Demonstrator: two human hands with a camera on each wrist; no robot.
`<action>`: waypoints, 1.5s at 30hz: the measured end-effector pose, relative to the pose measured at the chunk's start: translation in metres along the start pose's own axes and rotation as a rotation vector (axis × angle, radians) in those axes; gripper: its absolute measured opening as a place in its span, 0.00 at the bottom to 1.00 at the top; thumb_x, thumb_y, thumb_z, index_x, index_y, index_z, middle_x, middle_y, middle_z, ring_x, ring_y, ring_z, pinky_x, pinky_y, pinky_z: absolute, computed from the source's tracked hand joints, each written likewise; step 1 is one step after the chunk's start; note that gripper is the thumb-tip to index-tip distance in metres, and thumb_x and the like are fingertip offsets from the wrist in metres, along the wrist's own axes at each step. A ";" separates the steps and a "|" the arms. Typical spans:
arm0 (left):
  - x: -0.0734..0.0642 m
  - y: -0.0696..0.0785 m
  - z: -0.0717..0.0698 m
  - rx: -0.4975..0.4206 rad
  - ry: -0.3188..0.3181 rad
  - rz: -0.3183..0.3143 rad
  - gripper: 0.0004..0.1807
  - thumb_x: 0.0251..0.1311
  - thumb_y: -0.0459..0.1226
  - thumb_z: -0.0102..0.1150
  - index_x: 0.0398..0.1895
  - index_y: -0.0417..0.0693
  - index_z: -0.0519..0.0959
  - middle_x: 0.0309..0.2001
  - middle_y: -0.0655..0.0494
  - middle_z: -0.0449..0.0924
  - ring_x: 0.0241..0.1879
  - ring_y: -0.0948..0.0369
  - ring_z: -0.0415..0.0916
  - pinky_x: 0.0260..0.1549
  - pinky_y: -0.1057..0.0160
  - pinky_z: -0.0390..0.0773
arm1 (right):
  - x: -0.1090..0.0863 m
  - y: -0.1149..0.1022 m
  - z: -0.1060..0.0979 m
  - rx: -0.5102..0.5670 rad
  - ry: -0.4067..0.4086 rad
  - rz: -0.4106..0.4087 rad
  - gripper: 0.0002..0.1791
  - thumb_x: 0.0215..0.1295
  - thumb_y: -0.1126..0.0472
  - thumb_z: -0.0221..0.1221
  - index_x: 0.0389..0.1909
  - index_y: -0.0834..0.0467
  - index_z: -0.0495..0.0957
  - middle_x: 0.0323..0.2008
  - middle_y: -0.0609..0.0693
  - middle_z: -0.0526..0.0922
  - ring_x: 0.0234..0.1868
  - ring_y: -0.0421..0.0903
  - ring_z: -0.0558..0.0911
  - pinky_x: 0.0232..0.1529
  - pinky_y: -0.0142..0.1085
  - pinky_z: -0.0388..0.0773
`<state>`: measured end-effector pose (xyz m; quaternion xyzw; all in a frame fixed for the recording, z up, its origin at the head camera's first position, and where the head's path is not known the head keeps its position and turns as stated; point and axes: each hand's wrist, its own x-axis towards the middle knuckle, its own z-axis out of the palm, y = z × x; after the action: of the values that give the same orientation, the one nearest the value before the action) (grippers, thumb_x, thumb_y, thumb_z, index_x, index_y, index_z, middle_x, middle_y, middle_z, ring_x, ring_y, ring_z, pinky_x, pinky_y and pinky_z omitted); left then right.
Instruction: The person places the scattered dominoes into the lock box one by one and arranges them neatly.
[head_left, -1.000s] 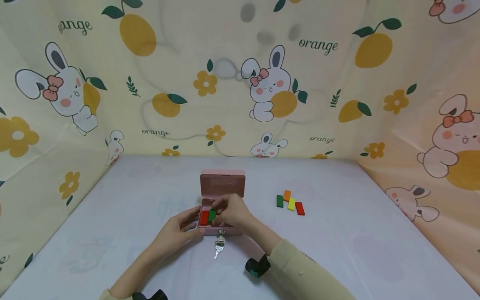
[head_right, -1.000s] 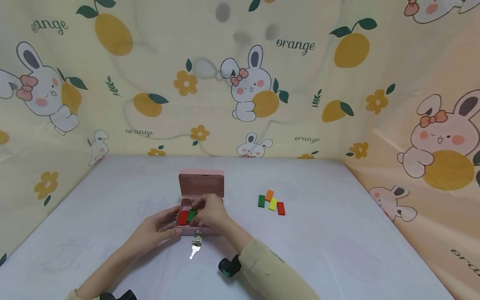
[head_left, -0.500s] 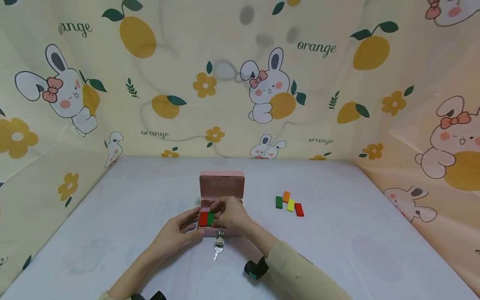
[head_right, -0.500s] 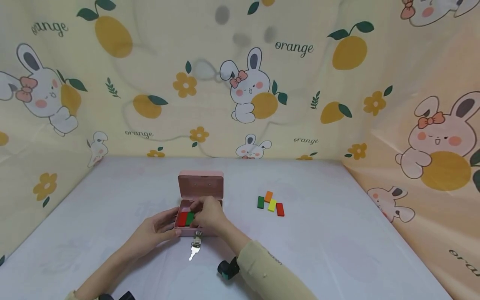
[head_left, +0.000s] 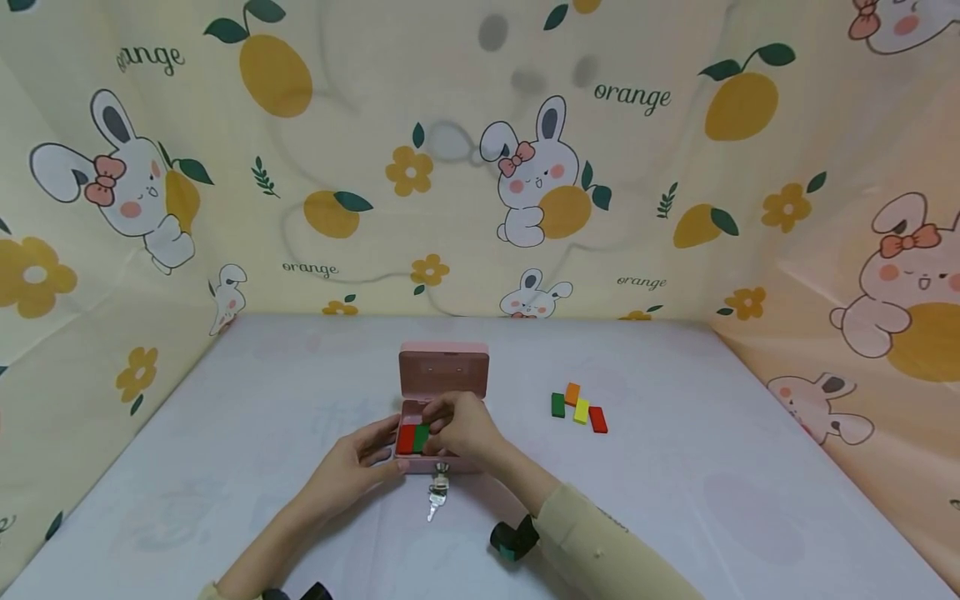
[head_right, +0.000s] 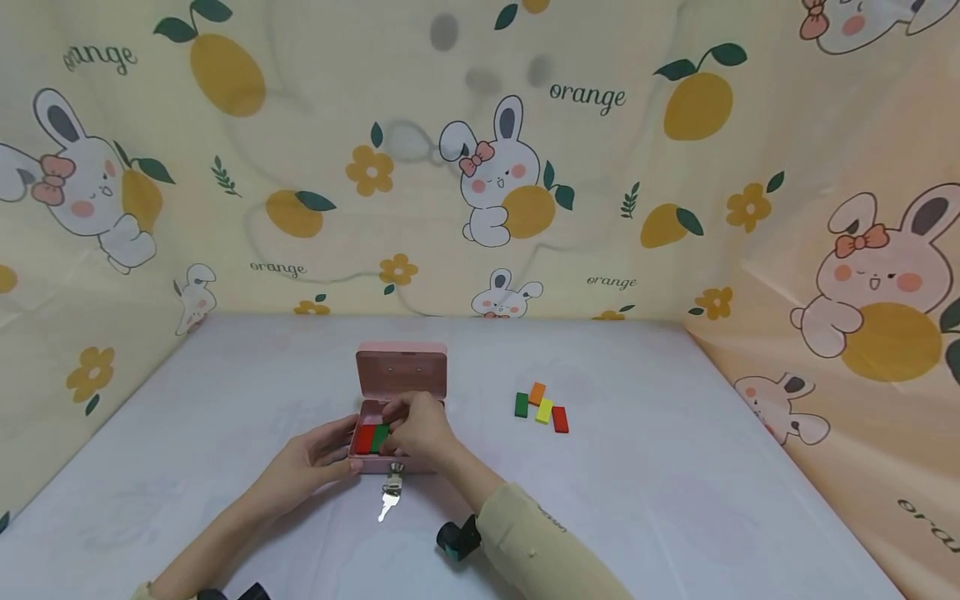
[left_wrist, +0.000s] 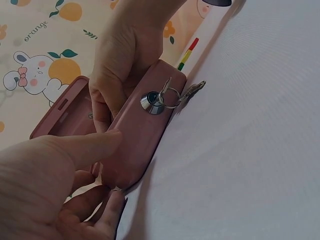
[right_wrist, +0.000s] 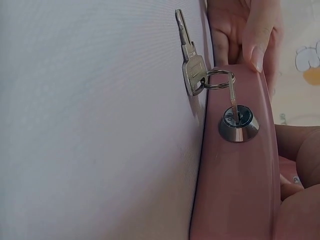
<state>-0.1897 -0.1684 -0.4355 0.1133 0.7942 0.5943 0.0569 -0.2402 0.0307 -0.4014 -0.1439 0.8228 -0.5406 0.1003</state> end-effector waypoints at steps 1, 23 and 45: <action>0.000 0.000 0.000 -0.002 -0.002 -0.001 0.43 0.53 0.43 0.70 0.70 0.43 0.61 0.67 0.44 0.64 0.63 0.49 0.66 0.55 0.65 0.73 | 0.000 0.000 0.000 0.005 -0.001 0.001 0.21 0.42 0.76 0.71 0.41 0.64 0.80 0.34 0.57 0.82 0.33 0.46 0.79 0.30 0.34 0.82; 0.000 0.000 0.000 -0.002 -0.003 0.022 0.42 0.54 0.42 0.69 0.70 0.42 0.61 0.67 0.43 0.64 0.63 0.49 0.67 0.55 0.66 0.73 | 0.001 -0.003 -0.002 0.051 0.016 -0.006 0.20 0.43 0.75 0.71 0.41 0.64 0.80 0.38 0.55 0.83 0.35 0.45 0.81 0.38 0.34 0.82; -0.002 0.000 -0.002 0.013 -0.001 0.025 0.42 0.54 0.43 0.70 0.70 0.42 0.62 0.66 0.44 0.65 0.63 0.51 0.66 0.57 0.64 0.72 | -0.004 0.003 -0.014 0.207 -0.057 -0.114 0.20 0.51 0.71 0.69 0.47 0.65 0.79 0.45 0.61 0.81 0.42 0.50 0.81 0.44 0.36 0.82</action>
<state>-0.1886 -0.1705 -0.4355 0.1239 0.7966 0.5896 0.0491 -0.2410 0.0455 -0.3987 -0.1947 0.7497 -0.6234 0.1071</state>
